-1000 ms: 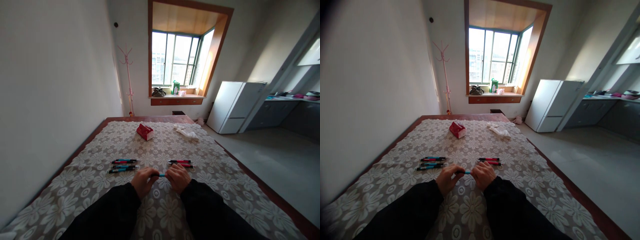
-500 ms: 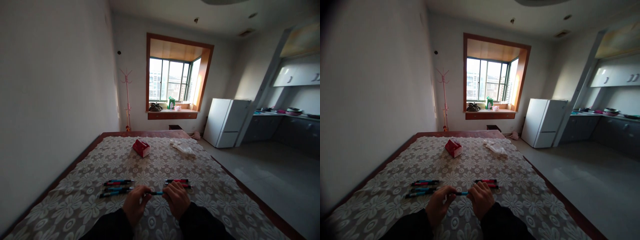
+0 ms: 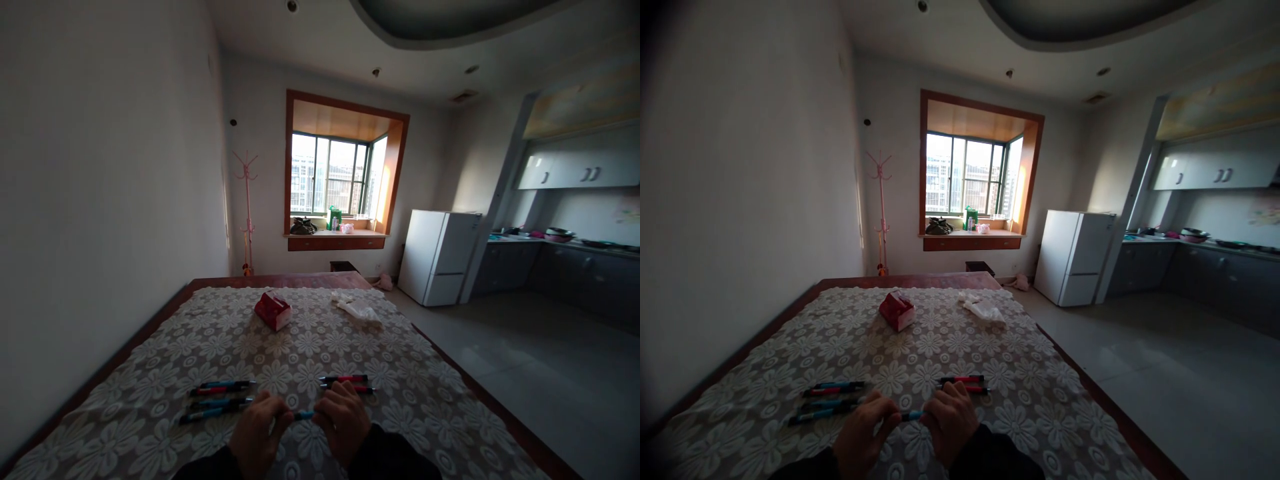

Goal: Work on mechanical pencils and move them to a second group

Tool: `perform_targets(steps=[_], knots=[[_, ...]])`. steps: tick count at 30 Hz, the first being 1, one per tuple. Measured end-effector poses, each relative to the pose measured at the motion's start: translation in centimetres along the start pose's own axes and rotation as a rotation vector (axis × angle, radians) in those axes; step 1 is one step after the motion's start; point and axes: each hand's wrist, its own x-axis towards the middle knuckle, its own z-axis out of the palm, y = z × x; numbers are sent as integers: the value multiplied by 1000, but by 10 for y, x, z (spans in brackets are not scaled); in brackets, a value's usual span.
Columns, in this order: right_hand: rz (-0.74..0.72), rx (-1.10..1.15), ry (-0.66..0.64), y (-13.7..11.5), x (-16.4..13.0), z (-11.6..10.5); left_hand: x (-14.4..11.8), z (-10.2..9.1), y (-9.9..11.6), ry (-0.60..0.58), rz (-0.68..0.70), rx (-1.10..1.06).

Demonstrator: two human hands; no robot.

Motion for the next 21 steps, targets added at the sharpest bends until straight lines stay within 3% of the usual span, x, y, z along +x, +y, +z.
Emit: perform_targets(steps=[3,7,17,21], knots=[[44,-10,-6,3,-1,3,0,1,-2,9,-12,-14],[-2,-43,23,5,-1,4,0,2,-3,59,-34,-15],[-16,-41,-24,7,-9,10,-2,6,-12,42,113,34],[33,-6,-63,3,-7,5,-1,2,-7,1,35,47]])
